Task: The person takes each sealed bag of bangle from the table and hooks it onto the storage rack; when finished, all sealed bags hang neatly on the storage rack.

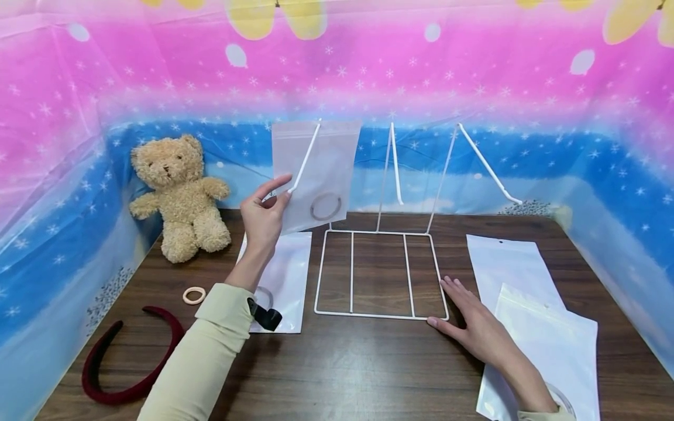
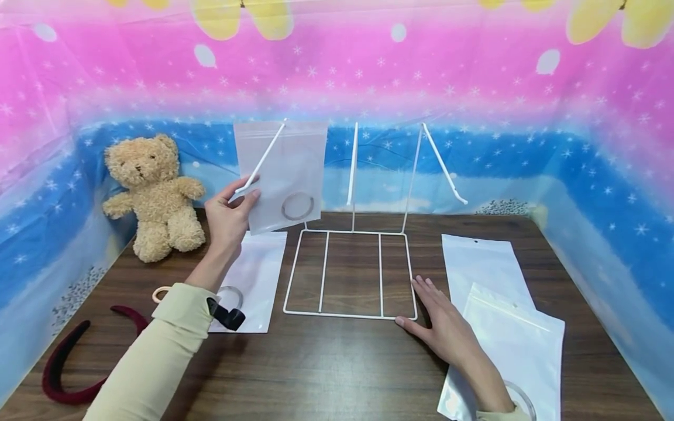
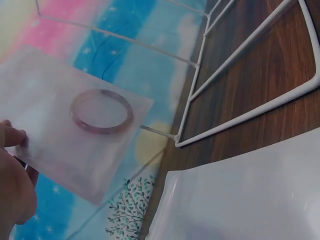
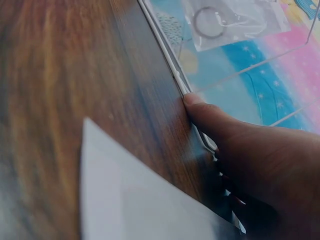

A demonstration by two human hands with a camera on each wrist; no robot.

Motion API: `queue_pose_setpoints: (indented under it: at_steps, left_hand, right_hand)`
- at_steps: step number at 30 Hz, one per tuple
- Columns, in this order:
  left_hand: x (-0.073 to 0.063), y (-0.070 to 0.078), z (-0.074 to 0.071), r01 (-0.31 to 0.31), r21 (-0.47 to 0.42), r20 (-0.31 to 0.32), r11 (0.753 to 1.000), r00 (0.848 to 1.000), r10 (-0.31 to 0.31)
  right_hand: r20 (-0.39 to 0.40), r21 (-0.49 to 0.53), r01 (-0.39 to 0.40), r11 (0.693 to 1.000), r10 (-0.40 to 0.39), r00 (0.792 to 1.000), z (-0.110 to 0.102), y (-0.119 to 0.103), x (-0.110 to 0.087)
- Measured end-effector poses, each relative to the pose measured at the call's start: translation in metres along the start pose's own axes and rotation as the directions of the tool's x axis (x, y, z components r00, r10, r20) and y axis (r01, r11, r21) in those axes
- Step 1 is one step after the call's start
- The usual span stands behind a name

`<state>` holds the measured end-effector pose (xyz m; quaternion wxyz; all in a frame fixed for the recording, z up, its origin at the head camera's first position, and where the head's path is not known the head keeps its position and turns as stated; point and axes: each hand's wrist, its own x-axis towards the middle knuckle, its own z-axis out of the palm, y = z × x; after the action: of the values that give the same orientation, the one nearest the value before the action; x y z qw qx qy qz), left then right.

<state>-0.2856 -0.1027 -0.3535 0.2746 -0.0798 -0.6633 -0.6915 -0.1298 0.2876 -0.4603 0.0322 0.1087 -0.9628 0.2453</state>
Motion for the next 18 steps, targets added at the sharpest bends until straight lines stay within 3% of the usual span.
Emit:
queue_pose_setpoints:
  at_steps: [5, 10, 18]
  left_hand:
    - [0.006, -0.007, 0.004, 0.011, 0.033, -0.018, 0.999, 1.0, -0.01]
    - [0.009, -0.009, 0.004, 0.033, 0.054, 0.013, 0.998, 0.999, -0.034]
    - [-0.001, 0.021, -0.001, -0.014, 0.057, 0.143, 0.998, 0.99, 0.006]
  right_hand:
    - [0.02, 0.0, -0.014, 1.0, 0.014, 1.0, 0.001, -0.001, 0.001]
    - [0.026, 0.0, -0.009, 1.0, 0.009, 1.0, 0.002, -0.002, 0.001]
    - [0.025, -0.002, -0.025, 1.0, 0.026, 0.999, 0.0, -0.001, 0.001]
